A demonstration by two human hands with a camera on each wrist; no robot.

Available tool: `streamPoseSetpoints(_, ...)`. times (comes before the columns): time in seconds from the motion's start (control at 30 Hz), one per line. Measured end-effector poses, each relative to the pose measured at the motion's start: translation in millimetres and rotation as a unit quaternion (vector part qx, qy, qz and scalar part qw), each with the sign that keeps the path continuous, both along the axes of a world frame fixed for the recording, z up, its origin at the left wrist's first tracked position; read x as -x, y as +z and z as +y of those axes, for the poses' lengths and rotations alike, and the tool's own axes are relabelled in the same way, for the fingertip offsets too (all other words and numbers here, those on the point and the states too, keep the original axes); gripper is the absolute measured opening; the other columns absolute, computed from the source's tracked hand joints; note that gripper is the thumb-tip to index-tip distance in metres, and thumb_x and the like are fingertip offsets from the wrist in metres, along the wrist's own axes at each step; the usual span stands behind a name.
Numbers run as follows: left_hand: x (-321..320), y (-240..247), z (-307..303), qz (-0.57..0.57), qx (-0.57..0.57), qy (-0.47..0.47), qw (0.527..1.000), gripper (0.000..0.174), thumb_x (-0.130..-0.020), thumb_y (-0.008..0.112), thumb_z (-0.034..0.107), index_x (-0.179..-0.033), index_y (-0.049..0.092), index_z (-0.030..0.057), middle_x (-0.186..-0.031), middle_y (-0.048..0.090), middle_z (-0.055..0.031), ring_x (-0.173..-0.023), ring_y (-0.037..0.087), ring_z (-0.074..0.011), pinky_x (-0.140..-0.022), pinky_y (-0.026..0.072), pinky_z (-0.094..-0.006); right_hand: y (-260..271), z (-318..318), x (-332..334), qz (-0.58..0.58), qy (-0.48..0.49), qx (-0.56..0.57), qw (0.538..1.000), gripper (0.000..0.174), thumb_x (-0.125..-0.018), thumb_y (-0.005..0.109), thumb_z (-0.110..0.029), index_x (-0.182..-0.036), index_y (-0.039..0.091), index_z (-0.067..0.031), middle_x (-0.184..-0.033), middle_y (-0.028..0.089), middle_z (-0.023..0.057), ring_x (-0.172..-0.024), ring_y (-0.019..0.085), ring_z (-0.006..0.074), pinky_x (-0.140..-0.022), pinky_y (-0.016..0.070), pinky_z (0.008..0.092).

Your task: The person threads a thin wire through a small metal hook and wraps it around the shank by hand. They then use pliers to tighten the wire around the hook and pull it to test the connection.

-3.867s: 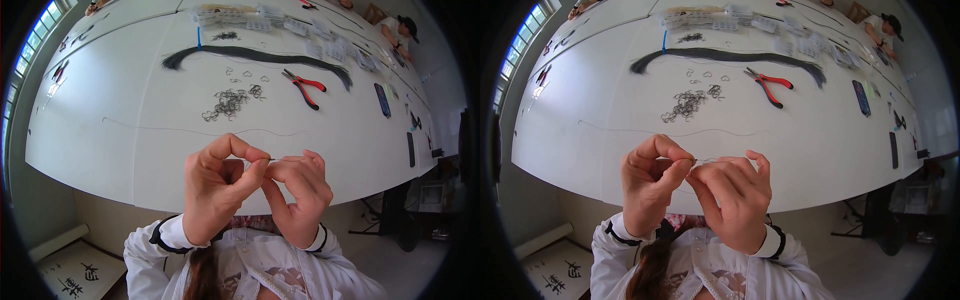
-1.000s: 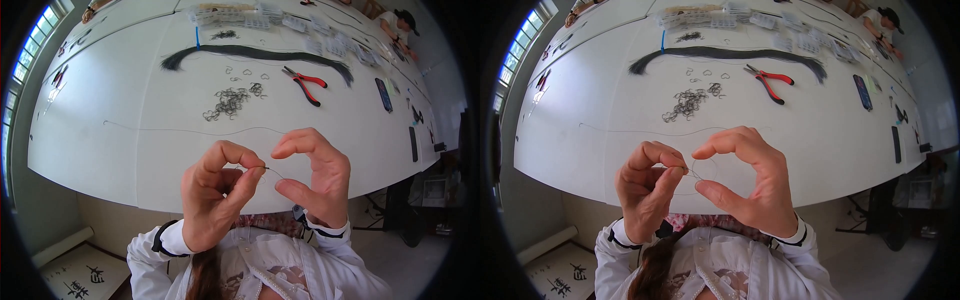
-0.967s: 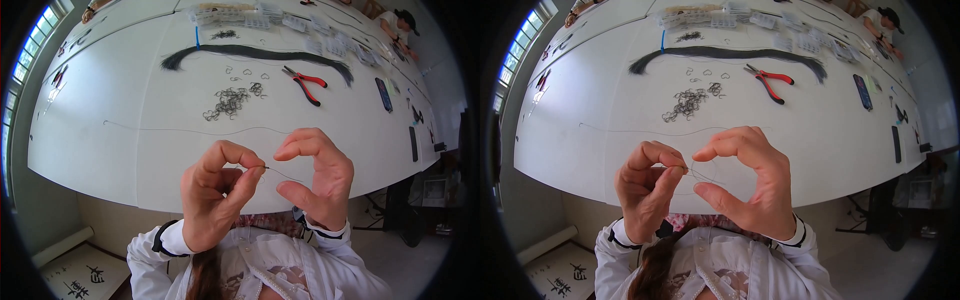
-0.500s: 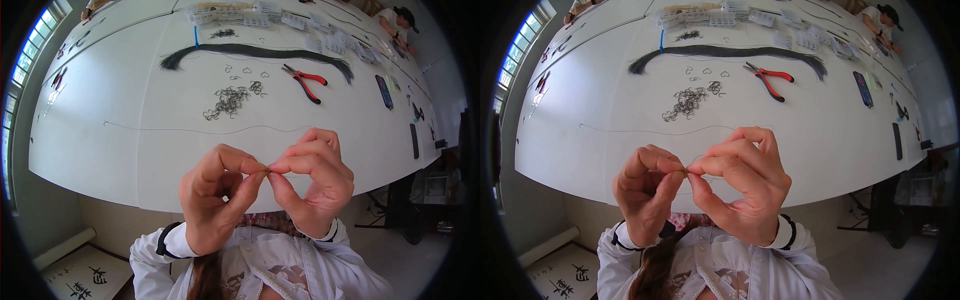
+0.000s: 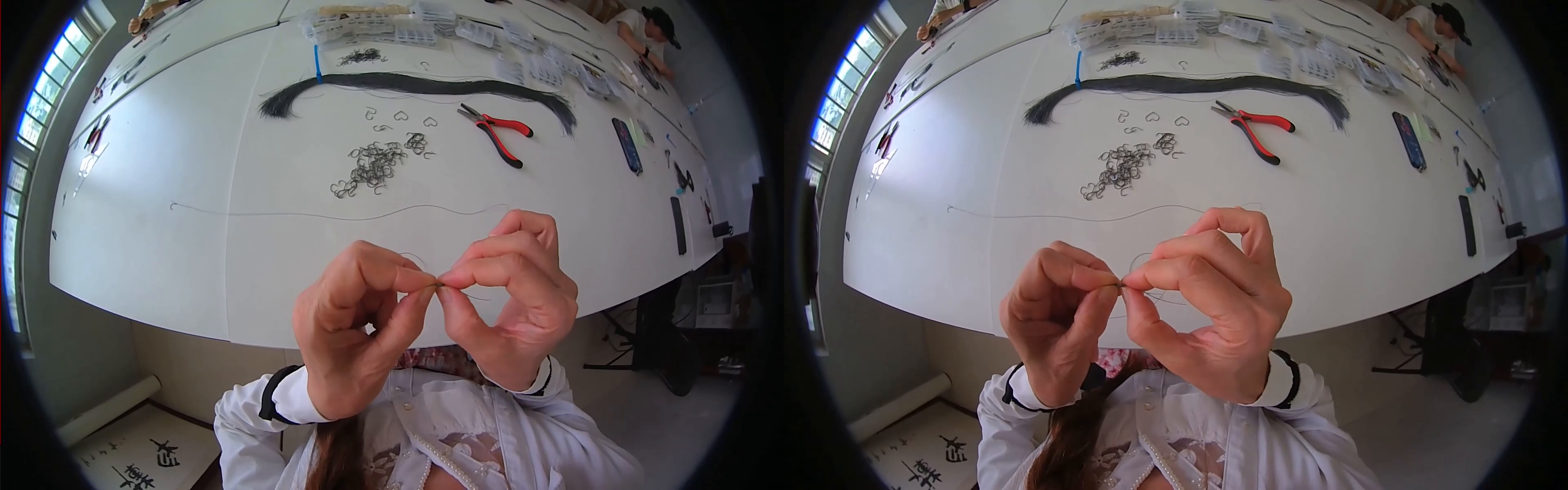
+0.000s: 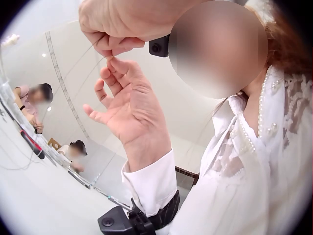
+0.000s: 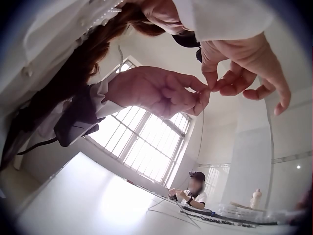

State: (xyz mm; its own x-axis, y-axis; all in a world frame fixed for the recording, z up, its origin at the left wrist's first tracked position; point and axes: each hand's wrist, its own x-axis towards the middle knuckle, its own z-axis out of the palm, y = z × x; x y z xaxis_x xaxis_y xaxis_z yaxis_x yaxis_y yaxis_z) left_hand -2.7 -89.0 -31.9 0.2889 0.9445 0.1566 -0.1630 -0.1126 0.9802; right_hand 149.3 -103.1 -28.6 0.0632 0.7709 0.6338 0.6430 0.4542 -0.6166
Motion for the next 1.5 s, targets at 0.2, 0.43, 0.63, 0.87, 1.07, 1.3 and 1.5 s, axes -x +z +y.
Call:
streamPoseSetpoints(0.2,-2,-1,0,0.007,-0.005,0.000,1.000,0.012,-0.080,0.053,-0.013,-0.085,0.054,-0.0023,-0.088,0.054,-0.0079,-0.073,0.049,-0.0079,-0.065,0.0415,-0.0220,0,-1,-1,-0.022,-0.016,-0.010,1.000,0.019,-0.052,0.071,-0.003,-0.068,0.064,-0.0114,-0.071,0.061,-0.0015,-0.078,0.050,0.0236,-0.068,0.0426,0.0326)
streamPoseSetpoints(0.43,-4,-6,1,-0.008,-0.026,0.018,0.999,0.012,-0.080,0.058,-0.013,-0.085,0.058,-0.0020,-0.086,0.056,-0.0041,-0.056,0.041,0.0015,-0.048,0.0311,-0.0155,-1,-2,-1,-0.057,-0.033,-0.023,0.998,0.019,-0.053,0.071,-0.005,-0.069,0.064,-0.0127,-0.072,0.061,-0.0035,-0.078,0.050,0.0233,-0.070,0.0409,0.0338)
streamPoseSetpoints(0.63,-4,-6,2,-0.041,-0.001,0.002,0.999,0.011,-0.082,0.056,-0.013,-0.087,0.055,-0.0030,-0.087,0.056,-0.0049,-0.058,0.043,0.0008,-0.049,0.0329,-0.0159,-1,-1,-2,-0.044,-0.021,-0.029,0.998,0.021,-0.053,0.072,-0.003,-0.070,0.064,-0.0123,-0.071,0.061,-0.0034,-0.079,0.050,0.0229,-0.069,0.0406,0.0333)
streamPoseSetpoints(0.87,-4,-1,0,-0.036,0.020,0.007,0.999,0.012,-0.080,0.054,-0.013,-0.084,0.055,-0.0025,-0.085,0.054,-0.0069,-0.070,0.048,-0.0071,-0.062,0.0403,-0.0206,-1,-2,-1,-0.023,-0.011,-0.021,0.999,0.022,-0.052,0.071,-0.002,-0.071,0.065,-0.0116,-0.073,0.061,-0.0025,-0.079,0.050,0.0235,-0.068,0.0399,0.0336)
streamPoseSetpoints(1.07,-3,-3,0,-0.017,0.008,0.006,1.000,0.012,-0.080,0.053,-0.014,-0.084,0.055,-0.0026,-0.086,0.054,-0.0070,-0.071,0.048,-0.0074,-0.063,0.0405,-0.0210,-1,-2,-1,-0.034,-0.011,-0.007,0.999,0.021,-0.052,0.071,-0.002,-0.070,0.065,-0.0113,-0.074,0.061,-0.0017,-0.079,0.050,0.0237,-0.069,0.0403,0.0333)
streamPoseSetpoints(1.3,-2,-12,2,-0.050,-0.013,0.005,0.999,0.010,-0.084,0.054,-0.011,-0.091,0.055,-0.0038,-0.088,0.056,-0.0059,-0.058,0.045,0.0000,-0.049,0.0352,-0.0159,0,-2,-3,-0.003,0.015,0.025,1.000,0.018,-0.060,0.073,-0.002,-0.075,0.068,-0.0098,-0.076,0.063,-0.0007,-0.083,0.049,0.0238,-0.071,0.0419,0.0324)
streamPoseSetpoints(1.5,0,-9,2,-0.050,-0.002,-0.012,0.999,0.008,-0.085,0.054,-0.009,-0.091,0.055,-0.0039,-0.089,0.056,-0.0056,-0.058,0.046,-0.0001,-0.048,0.0356,-0.0163,1,-1,-2,0.005,0.019,0.042,0.999,0.016,-0.060,0.072,-0.003,-0.075,0.068,-0.0094,-0.076,0.063,-0.0007,-0.083,0.049,0.0237,-0.070,0.0431,0.0313)
